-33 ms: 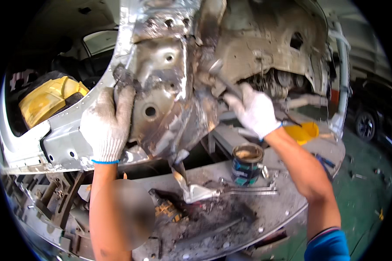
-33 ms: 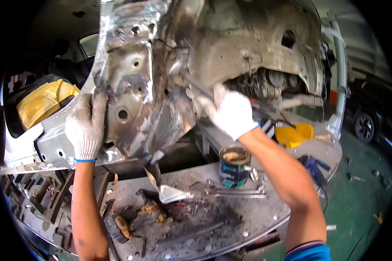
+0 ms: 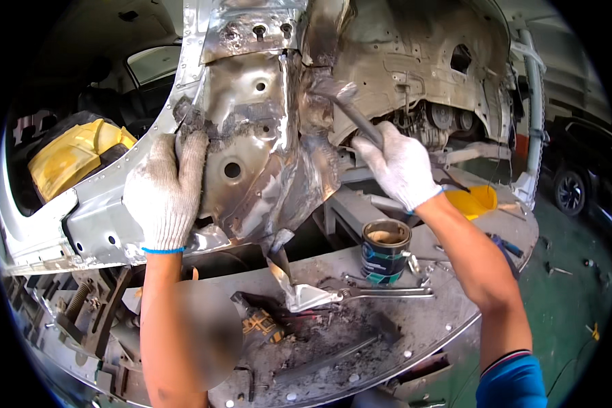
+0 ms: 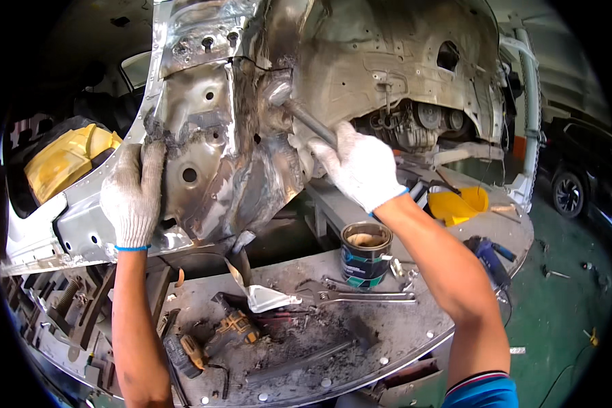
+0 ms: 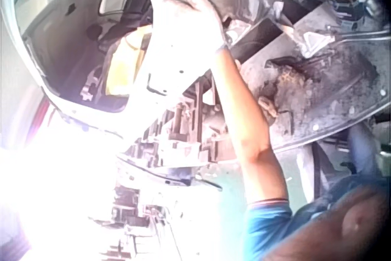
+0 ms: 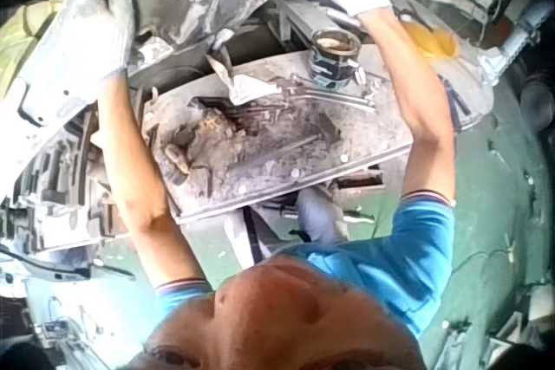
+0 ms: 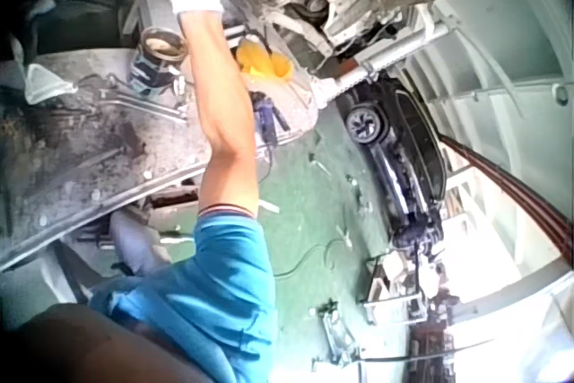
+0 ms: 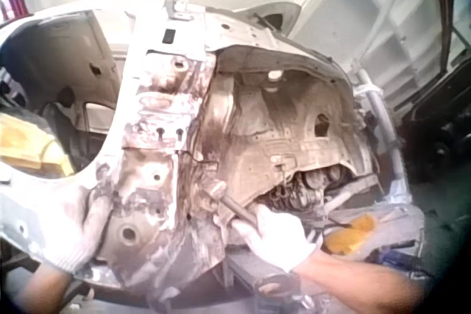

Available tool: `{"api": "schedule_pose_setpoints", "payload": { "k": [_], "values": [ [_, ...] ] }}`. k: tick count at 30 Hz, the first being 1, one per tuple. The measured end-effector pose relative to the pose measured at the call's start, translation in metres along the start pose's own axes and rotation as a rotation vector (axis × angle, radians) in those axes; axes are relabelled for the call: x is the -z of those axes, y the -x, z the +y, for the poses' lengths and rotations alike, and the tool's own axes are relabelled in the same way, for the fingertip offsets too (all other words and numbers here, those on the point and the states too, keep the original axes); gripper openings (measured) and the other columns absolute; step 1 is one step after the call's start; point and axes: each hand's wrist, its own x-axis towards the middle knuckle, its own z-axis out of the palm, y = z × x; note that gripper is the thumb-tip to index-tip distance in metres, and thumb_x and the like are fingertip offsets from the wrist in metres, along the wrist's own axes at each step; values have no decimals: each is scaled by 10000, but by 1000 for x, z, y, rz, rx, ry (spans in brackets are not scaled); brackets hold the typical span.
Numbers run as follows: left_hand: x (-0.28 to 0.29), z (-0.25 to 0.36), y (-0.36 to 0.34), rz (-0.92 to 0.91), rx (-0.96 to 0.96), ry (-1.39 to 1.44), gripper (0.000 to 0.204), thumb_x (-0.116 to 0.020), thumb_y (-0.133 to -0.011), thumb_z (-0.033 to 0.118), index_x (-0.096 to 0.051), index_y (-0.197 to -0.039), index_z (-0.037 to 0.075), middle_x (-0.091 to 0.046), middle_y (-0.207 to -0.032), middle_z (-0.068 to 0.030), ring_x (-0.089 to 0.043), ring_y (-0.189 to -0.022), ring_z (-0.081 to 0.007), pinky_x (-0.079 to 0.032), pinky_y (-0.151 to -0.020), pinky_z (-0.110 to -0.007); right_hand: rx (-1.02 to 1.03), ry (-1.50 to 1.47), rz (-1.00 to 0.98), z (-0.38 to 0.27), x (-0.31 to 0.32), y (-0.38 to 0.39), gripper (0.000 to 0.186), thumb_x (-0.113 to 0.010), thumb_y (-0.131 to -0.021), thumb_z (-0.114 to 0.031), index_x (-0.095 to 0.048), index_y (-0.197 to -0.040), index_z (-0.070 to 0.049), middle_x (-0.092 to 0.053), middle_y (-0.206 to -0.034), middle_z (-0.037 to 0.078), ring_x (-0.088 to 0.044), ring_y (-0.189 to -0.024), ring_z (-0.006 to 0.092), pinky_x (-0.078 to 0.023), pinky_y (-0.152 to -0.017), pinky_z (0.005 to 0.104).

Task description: The person uses a hammer and chisel to remove a metal panel from the car's front frame. After detaching the panel, they place it on a workbench and continue to hammer and pry at its edges to separate components.

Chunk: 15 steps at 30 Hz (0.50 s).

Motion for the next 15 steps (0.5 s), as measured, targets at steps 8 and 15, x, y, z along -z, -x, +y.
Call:
{"api": "schedule_pose_setpoints", "payload": {
  "k": [8,15],
  "values": [
    [28,-9,-15,21,60,17,413,-580,-990,480,-699,-1042,89,-689,-858,-249,-682,-779,-437,-511,-672,-503,143,-499,393,-37,69,14,278,-677,-967,-298,-618,-1028,-33,-685,-683,83,-684,-568,214,-546,-474,337],
    [-2,-5,3,124,-90,-43,406,-660,-943,457,-671,-854,61,-655,-692,-236,-665,-666,-445,-510,-625,-521,-214,-180,-22,0,-7,11,468,-607,-975,-466,-603,-1064,-6,-683,-759,236,-715,-775,395,-551,-696,472]
  ]
}}
